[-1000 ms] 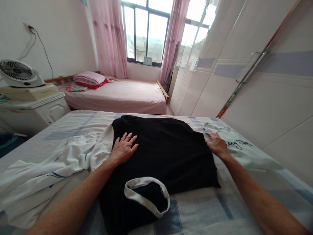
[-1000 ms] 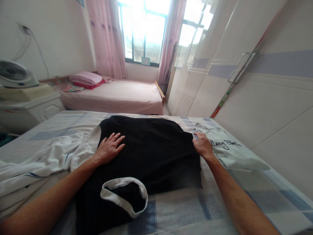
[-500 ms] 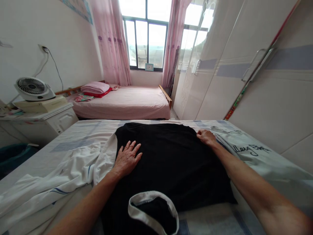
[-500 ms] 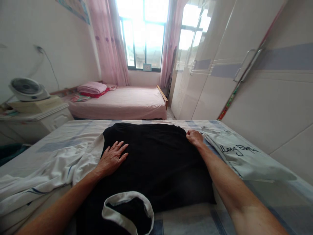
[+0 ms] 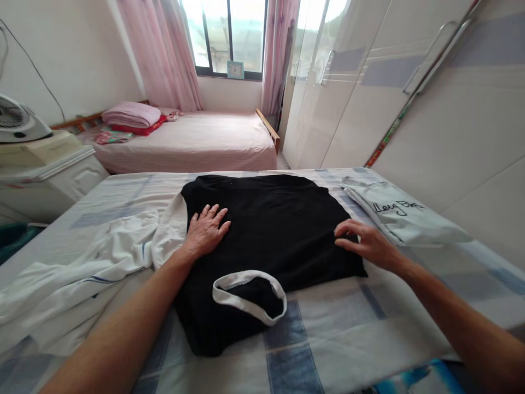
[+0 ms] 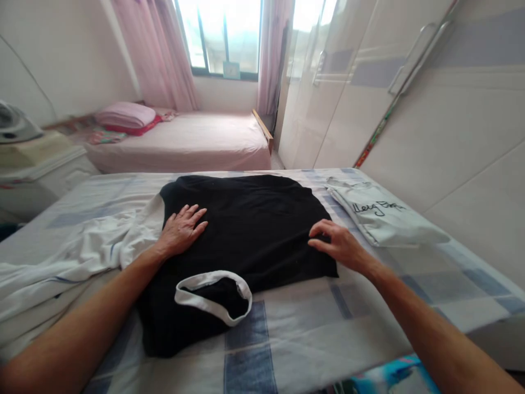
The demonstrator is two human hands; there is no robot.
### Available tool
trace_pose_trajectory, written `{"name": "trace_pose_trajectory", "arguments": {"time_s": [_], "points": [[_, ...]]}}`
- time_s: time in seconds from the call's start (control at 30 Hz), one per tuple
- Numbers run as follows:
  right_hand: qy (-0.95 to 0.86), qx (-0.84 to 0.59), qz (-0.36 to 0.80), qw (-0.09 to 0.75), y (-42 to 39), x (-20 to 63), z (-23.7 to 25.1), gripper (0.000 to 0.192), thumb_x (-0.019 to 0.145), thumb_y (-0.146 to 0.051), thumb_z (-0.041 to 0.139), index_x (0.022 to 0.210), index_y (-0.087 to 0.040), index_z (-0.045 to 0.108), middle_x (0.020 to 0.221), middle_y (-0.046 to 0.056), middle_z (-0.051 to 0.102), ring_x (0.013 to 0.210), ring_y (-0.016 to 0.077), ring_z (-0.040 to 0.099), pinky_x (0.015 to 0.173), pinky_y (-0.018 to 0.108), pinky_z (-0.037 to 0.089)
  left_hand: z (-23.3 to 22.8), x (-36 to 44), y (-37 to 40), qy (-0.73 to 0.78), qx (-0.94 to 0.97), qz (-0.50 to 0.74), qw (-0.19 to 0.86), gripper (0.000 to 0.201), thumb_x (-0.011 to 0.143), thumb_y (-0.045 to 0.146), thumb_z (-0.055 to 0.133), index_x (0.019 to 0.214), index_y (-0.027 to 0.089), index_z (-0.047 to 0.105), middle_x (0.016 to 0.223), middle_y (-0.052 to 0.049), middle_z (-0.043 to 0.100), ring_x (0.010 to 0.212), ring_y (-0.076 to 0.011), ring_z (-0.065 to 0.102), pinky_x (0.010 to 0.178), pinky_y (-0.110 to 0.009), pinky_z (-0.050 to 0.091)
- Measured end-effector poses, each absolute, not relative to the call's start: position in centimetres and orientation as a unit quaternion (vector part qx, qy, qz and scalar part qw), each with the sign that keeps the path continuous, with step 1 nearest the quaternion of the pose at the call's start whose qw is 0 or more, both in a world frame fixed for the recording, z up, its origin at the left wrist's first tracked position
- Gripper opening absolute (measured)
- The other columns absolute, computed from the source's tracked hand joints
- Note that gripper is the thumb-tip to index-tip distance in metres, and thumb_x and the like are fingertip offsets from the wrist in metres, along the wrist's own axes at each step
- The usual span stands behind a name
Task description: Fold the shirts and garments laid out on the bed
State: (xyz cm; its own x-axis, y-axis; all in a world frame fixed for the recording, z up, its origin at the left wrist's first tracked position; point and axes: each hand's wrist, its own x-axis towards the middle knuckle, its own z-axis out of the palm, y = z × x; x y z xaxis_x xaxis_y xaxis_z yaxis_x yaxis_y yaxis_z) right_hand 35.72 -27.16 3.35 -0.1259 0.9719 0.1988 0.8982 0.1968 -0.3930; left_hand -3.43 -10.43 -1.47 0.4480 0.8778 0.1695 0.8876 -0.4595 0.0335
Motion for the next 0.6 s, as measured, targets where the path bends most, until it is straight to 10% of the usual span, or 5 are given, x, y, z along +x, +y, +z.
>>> {"name": "trace_pose_trajectory", "arguments": {"time_s": [0.6], "points": [[-0.764, -0.608, -0.088, 0.196, -34.2, 34.3, 0.9, 0.013, 0.083, -0.031, 0.056, 0.092, -0.022, 0.061, 0.102, 0.006, 0.065, 0.100, 0.0234, 0.057, 0.085, 0.037, 0.040, 5.4, -10.1, -24.6, -0.320, -0.939, -0.082, -0.101, 0.045, 0.084, 0.051, 0.054, 0.121, 0.026, 0.060, 0.125, -0.006, 0.060, 0.107, -0.0204, 0.061, 0.092, -0.028, 0.049]]}}
